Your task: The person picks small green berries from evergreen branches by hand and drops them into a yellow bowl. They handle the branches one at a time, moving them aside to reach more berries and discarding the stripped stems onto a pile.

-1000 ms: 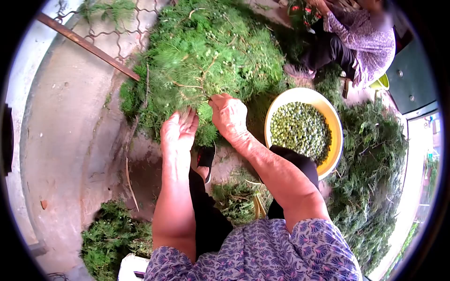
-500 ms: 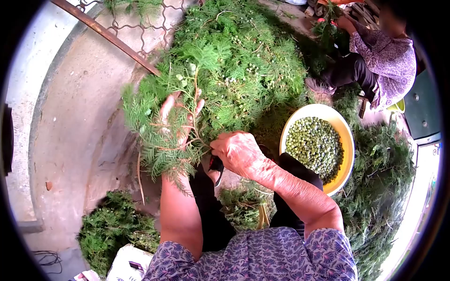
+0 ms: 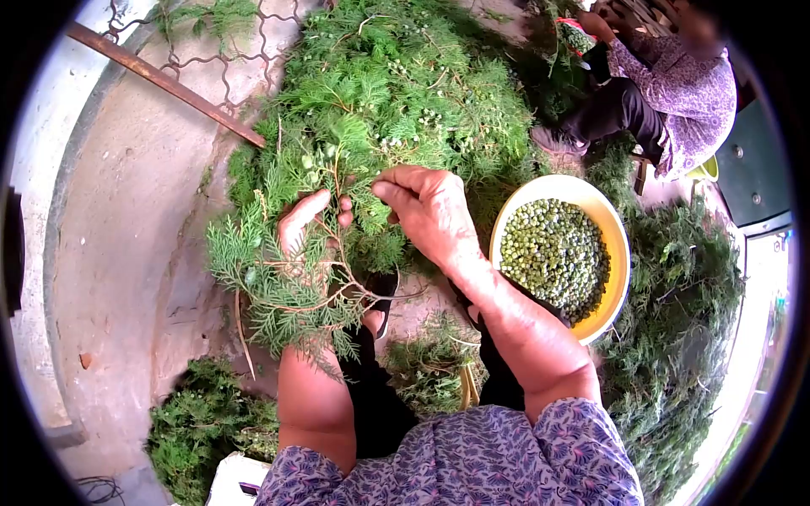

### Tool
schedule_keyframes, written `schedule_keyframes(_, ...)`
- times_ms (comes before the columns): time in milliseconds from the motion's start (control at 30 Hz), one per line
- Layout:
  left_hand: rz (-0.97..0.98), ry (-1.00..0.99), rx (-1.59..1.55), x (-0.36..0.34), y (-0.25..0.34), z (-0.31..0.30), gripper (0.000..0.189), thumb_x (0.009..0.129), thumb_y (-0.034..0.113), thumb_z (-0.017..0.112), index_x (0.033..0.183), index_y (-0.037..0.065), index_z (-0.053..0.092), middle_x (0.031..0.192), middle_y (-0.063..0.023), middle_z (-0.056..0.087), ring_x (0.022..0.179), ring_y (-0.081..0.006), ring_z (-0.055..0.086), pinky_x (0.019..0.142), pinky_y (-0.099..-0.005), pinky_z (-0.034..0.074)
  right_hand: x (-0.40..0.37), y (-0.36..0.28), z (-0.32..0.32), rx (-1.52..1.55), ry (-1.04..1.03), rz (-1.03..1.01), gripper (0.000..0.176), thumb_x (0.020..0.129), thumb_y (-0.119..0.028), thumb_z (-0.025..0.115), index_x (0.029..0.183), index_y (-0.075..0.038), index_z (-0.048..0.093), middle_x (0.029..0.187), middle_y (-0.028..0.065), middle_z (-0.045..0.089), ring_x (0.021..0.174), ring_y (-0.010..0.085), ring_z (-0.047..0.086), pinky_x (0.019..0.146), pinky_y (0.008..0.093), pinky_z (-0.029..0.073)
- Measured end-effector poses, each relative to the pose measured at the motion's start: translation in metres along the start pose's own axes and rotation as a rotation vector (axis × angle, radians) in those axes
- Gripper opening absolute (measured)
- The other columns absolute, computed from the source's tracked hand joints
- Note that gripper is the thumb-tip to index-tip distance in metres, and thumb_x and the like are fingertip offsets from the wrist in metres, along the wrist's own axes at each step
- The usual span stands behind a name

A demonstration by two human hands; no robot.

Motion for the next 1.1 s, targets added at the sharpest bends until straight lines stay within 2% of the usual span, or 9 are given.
schedule_keyframes(100, 0.098, -0.085, -0.002, 0.013, -0.020, 0.003, 0.053, 0.084, 0.039, 0.053, 0.123, 0.004, 0.043, 0.095, -0.0081, 0.055, 0.075, -0.0128, 0.051, 0.060, -0.0256, 0.041, 0.000, 0.005, -0.001, 0.200, 0.122, -0.097, 0.011, 0.081, -0.002, 0.056, 0.090, 0.001, 0.063, 0.075, 0.0049, 0.060, 0.060, 0.0080, 0.055, 0.052, 0.0211, 0.046)
schedule_keyframes(167, 0.500, -0.331, 0.240, 0.006, -0.004, 0.015, 0.054, 0.086, 0.038, 0.052, 0.126, 0.004, 0.038, 0.095, -0.0071, 0.053, 0.075, -0.0107, 0.049, 0.061, -0.0238, 0.040, -0.002, 0.000, -0.004, 0.217, 0.169, -0.208, 0.012, 0.080, 0.002, 0.056, 0.091, 0.002, 0.062, 0.077, 0.0037, 0.058, 0.059, 0.0076, 0.054, 0.051, 0.0208, 0.045)
schedule_keyframes(233, 0.497, -0.268, 0.222, 0.012, 0.004, 0.020, 0.051, 0.086, 0.038, 0.054, 0.122, 0.004, 0.044, 0.083, -0.0072, 0.055, 0.068, -0.0116, 0.049, 0.060, -0.0243, 0.038, -0.002, -0.005, -0.008, 0.281, 0.179, -0.215, 0.013, 0.080, 0.004, 0.056, 0.091, 0.002, 0.061, 0.075, 0.0031, 0.056, 0.057, 0.0071, 0.053, 0.051, 0.0204, 0.044)
schedule_keyframes(300, 0.129, 0.032, -0.021, 0.021, -0.014, 0.009, 0.038, 0.085, 0.037, 0.055, 0.106, 0.005, 0.055, 0.063, -0.0042, 0.052, 0.055, -0.0121, 0.048, 0.053, -0.0256, 0.036, -0.001, -0.008, -0.012, 0.287, 0.190, -0.215, 0.013, 0.080, 0.004, 0.056, 0.092, 0.002, 0.060, 0.078, 0.0038, 0.056, 0.057, 0.0073, 0.053, 0.051, 0.0201, 0.043)
schedule_keyframes(333, 0.184, 0.112, -0.096, 0.013, -0.005, 0.020, 0.029, 0.084, 0.035, 0.058, 0.085, 0.006, 0.058, 0.049, -0.0012, 0.044, 0.044, -0.0122, 0.042, 0.046, -0.0258, 0.033, 0.000, -0.013, -0.012, 0.273, 0.165, -0.259, 0.014, 0.080, 0.005, 0.056, 0.093, 0.002, 0.060, 0.079, 0.0042, 0.055, 0.056, 0.0078, 0.053, 0.051, 0.0202, 0.043)
schedule_keyframes(633, 0.034, 0.198, -0.053, 0.017, -0.028, 0.021, 0.022, 0.078, 0.024, 0.067, 0.080, 0.006, 0.054, 0.060, 0.0017, 0.049, 0.043, -0.0063, 0.042, 0.037, -0.0220, 0.033, 0.009, -0.002, 0.001, -0.022, -0.056, -0.314, 0.024, 0.076, -0.007, 0.063, 0.098, 0.001, 0.059, 0.080, 0.0138, 0.055, 0.074, 0.0253, 0.057, 0.065, 0.0314, 0.046)
schedule_keyframes(700, 0.077, 0.130, -0.110, 0.016, -0.025, 0.029, 0.020, 0.079, 0.022, 0.066, 0.079, 0.007, 0.053, 0.057, 0.0033, 0.046, 0.045, -0.0060, 0.042, 0.038, -0.0218, 0.032, 0.007, -0.008, -0.001, -0.052, -0.019, -0.370, 0.018, 0.078, -0.006, 0.061, 0.094, 0.001, 0.060, 0.076, 0.0119, 0.057, 0.067, 0.0204, 0.058, 0.060, 0.0287, 0.047)
schedule_keyframes(833, -0.028, -0.257, -0.297, 0.020, -0.026, 0.049, 0.025, 0.087, 0.032, 0.054, 0.081, 0.008, 0.052, 0.051, 0.0052, 0.036, 0.043, -0.0079, 0.036, 0.043, -0.0229, 0.031, 0.008, 0.015, 0.010, 0.334, -0.124, -0.006, 0.015, 0.084, -0.009, 0.056, 0.092, 0.003, 0.060, 0.073, 0.0082, 0.060, 0.053, 0.0119, 0.055, 0.047, 0.0232, 0.043)
schedule_keyframes(1100, 0.065, -0.198, -0.382, 0.013, -0.021, 0.047, 0.028, 0.092, 0.028, 0.042, 0.092, 0.004, 0.055, 0.046, 0.0035, 0.032, 0.036, -0.0089, 0.030, 0.038, -0.0233, 0.026, 0.007, 0.033, 0.010, 0.906, -0.151, 0.284, 0.019, 0.089, -0.017, 0.050, 0.093, 0.001, 0.053, 0.071, 0.0055, 0.057, 0.052, 0.0125, 0.052, 0.043, 0.0238, 0.040)
Point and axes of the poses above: each hand's wrist, its own x-axis towards the middle knuckle, its own z-axis out of the palm, y = z × x, the point moved 8 cm from there along x, towards the middle knuckle
